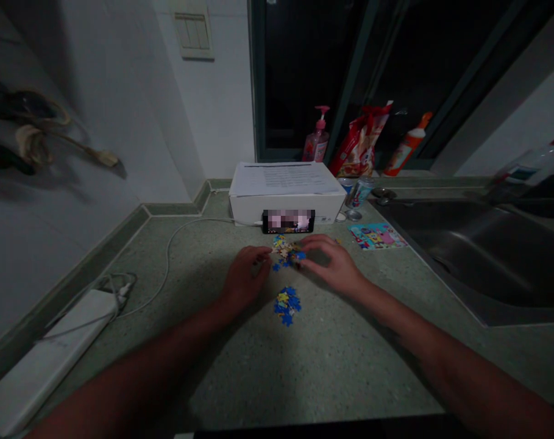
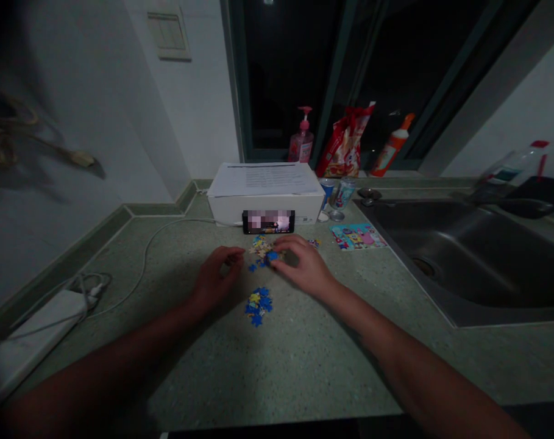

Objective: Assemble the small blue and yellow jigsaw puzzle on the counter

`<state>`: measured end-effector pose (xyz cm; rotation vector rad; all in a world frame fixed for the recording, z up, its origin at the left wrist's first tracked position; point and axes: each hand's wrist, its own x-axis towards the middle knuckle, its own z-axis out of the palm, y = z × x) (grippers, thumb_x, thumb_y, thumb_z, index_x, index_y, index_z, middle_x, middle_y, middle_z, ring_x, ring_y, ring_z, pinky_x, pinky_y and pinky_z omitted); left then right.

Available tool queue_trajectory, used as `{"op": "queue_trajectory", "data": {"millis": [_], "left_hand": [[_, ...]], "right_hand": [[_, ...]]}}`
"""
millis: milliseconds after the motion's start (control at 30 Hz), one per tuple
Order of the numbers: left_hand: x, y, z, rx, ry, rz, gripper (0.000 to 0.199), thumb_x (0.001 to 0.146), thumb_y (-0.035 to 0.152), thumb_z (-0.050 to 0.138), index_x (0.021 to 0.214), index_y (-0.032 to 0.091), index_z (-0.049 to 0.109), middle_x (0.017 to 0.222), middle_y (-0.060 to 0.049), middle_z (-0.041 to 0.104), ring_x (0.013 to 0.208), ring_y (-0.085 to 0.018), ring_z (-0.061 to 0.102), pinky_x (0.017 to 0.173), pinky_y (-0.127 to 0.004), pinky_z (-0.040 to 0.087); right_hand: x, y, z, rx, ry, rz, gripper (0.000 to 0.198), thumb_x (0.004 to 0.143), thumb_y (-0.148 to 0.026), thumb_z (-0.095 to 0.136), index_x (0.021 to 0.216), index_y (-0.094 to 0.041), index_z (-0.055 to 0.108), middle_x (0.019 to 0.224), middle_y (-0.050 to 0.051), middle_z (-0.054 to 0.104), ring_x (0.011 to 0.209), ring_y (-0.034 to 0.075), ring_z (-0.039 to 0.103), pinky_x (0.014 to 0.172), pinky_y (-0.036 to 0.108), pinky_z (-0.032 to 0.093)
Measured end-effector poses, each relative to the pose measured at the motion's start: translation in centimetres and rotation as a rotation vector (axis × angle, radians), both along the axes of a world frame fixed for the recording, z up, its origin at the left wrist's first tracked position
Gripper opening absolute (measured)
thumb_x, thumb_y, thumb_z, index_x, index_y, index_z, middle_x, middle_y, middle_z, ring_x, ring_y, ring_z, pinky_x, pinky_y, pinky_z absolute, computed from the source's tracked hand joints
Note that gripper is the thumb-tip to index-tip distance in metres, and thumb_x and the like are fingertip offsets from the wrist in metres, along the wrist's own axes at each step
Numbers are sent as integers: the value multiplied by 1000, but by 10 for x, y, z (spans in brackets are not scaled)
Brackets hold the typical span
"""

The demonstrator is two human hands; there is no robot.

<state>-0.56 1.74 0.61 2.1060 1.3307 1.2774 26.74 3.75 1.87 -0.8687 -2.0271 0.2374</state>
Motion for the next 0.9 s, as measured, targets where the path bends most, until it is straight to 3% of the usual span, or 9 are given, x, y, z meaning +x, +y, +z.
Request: {"op": "queue_trajectory", "data": {"millis": [200,300,400,633,900], "left_hand": [[0,3,-2,2,3,26,22,99,19,66,116,31,76,103,-5,81,91,-26,74,86,-46,66],[-1,5,-5,1,31,7,23,96,18,68,112,30,78,103,-7,82,92,-27,75,86,-48,66],[0,7,-9,11,109,-19,21,93,17,70,105,31,79,103,-6,83,97,-30,76,90,-53,67],[7,8,-13,-13,279,-24,15,89,19,85,99,30,81,111,-8,81,110,-35,73,102,-57,61],[7,4,0,-54,412,-55,13,95,15,81,102,26,82,113,-8,81,112,-34,72,103,-53,60]], "right_hand": [[-15,-20,1,-120,-201,312,19,96,-29,90,111,-30,79,131,7,80,128,29,77,107,54,67],[-22,-27,3,-120,-278,363,28,89,-23,95,111,-33,81,130,6,81,129,30,77,110,55,67],[-20,-25,3,-80,-283,331,30,89,-21,94,112,-36,82,126,3,82,123,28,80,104,51,70],[-10,-9,-11,0,-250,101,4,105,-28,77,108,-30,78,116,6,82,113,27,80,97,51,69],[-18,-12,-12,31,-250,59,12,108,-25,68,106,-26,79,113,8,82,110,29,79,96,51,68]]}}
